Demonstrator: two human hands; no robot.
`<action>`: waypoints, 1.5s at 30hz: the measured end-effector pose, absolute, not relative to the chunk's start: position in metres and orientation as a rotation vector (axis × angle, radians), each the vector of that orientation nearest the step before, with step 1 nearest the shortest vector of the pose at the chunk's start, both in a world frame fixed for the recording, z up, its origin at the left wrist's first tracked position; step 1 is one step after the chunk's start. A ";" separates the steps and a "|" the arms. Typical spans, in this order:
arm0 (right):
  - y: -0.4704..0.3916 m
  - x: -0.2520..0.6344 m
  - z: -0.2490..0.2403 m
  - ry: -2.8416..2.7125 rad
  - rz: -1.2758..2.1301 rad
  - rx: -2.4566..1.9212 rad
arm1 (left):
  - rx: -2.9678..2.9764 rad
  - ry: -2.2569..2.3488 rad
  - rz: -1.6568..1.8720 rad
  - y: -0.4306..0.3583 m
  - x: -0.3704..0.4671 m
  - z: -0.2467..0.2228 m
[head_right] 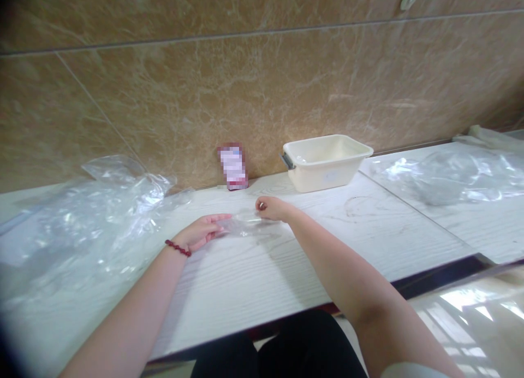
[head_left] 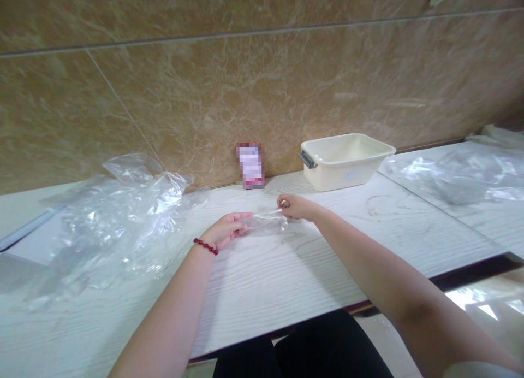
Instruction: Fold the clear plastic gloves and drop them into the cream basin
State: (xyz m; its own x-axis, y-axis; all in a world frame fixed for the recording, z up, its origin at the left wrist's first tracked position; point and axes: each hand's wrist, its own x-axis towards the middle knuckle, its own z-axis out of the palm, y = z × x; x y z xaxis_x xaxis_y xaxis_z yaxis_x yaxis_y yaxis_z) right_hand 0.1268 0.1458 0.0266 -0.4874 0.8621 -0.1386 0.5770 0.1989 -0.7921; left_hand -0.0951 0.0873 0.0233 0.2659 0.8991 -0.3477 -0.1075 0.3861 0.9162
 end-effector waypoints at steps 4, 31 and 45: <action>0.150 0.136 0.030 -2.362 0.746 -1.329 | 0.994 1.130 0.817 0.086 -0.093 0.024; 0.088 0.068 0.001 -2.565 0.185 -1.380 | 1.032 1.183 0.827 0.081 -0.088 0.021; 0.116 0.102 0.010 -2.608 0.409 -1.729 | 1.072 1.093 0.770 0.078 -0.092 0.025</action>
State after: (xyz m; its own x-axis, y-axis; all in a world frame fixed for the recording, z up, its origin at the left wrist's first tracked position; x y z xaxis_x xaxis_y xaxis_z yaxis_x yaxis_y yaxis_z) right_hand 0.1023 0.1156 0.0097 -0.3992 0.9039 -0.1537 0.9075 0.3657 -0.2065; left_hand -0.0920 0.0780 0.0251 0.3046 0.9005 -0.3102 0.0109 0.3224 0.9465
